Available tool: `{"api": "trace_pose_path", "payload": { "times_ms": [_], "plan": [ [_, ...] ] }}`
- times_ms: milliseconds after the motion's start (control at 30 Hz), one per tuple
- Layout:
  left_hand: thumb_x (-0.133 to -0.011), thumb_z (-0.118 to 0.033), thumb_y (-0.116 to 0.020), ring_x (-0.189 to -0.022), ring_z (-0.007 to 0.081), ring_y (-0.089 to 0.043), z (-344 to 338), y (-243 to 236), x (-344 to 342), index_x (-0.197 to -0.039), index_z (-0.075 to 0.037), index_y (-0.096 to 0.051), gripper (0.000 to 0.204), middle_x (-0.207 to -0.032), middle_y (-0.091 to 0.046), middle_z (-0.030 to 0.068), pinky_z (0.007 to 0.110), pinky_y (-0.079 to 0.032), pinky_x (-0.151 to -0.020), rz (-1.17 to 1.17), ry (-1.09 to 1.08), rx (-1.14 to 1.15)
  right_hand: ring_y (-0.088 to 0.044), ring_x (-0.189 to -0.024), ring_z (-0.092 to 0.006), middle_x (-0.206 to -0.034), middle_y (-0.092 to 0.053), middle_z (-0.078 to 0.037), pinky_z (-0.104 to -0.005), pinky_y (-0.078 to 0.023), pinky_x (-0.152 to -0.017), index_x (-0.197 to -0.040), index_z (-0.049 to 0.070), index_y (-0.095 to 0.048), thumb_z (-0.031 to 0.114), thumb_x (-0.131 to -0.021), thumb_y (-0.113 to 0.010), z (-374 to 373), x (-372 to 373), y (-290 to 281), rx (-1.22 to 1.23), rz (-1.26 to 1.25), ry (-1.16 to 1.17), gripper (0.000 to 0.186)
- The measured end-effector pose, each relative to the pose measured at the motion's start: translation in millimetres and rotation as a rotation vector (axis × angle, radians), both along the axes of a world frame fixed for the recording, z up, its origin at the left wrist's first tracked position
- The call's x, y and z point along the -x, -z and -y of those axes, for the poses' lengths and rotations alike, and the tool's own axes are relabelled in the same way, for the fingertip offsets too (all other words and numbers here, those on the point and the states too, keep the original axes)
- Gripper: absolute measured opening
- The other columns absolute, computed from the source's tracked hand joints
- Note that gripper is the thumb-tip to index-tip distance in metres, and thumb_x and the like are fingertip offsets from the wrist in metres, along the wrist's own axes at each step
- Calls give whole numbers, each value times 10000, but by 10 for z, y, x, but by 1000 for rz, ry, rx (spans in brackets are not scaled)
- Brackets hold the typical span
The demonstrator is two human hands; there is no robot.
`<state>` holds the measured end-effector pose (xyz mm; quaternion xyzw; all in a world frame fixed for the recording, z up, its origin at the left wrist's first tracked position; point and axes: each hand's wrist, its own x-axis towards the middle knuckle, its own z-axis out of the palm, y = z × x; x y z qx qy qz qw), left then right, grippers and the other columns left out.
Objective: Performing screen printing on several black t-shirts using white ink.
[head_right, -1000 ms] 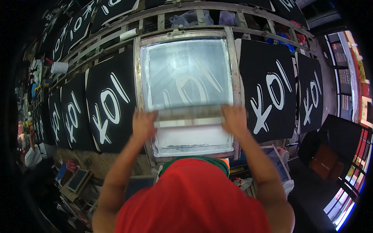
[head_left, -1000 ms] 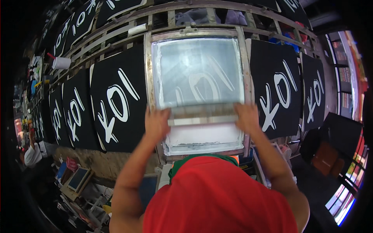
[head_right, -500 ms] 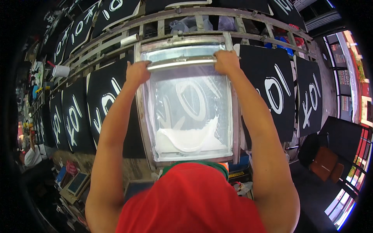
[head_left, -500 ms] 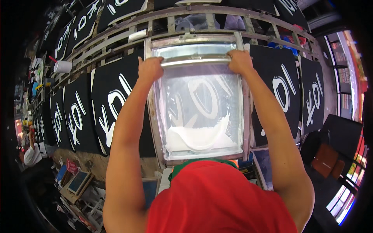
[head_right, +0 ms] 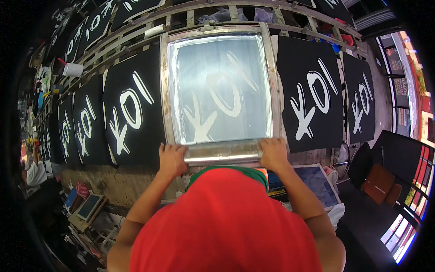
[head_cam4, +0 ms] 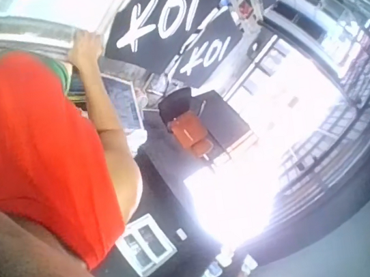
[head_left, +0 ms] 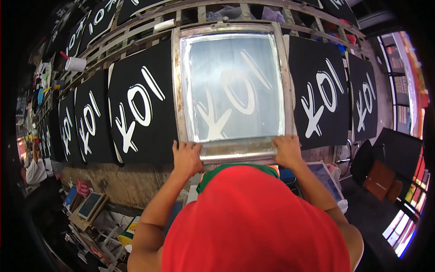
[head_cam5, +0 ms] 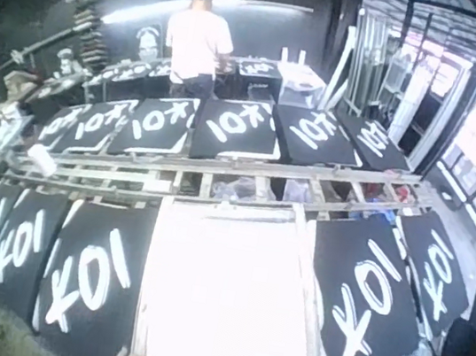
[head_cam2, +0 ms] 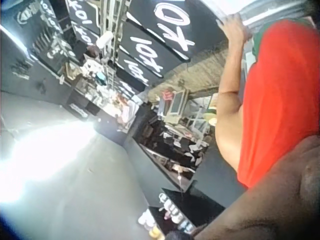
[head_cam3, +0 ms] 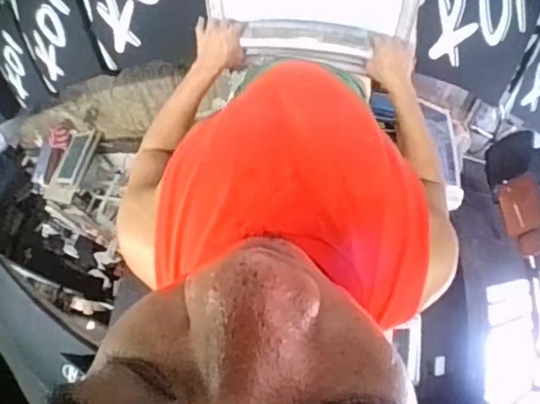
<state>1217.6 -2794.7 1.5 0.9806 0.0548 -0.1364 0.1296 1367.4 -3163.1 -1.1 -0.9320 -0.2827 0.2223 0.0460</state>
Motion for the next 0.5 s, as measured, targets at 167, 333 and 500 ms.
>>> {"api": "trace_pose_path", "payload": {
  "times_ms": [167,333,500],
  "plan": [
    [-650,-371,-889,-1137,343,-570,-2,-133,229,-1064,-119,-679,528,-1113,-638,115,595,-335,-1137,-11,-33,37,-665,-1085,-339,-1073,-737,-142,-454,-467,-997,-1051,75,-743,297,-702,-852,1,163,-247,-16,-228,93,428],
    [-676,-442,-902,-1028,329,-554,-113,-59,-23,-974,-113,-684,495,-1012,-592,87,487,-405,-952,210,-8,64,-636,-1126,-375,-1174,-698,-173,-477,-453,-1017,-1202,38,-696,351,-795,-826,-23,-176,-234,-217,-185,28,529],
    [-748,-561,-818,-1035,316,-560,-54,14,27,-992,-99,-702,536,-1008,-650,89,484,-383,-963,204,24,4,-634,-1137,-380,-1183,-699,-183,-485,-410,-1050,-1191,19,-701,467,-814,-791,59,-110,211,-233,-73,-13,593]
  ]
}}
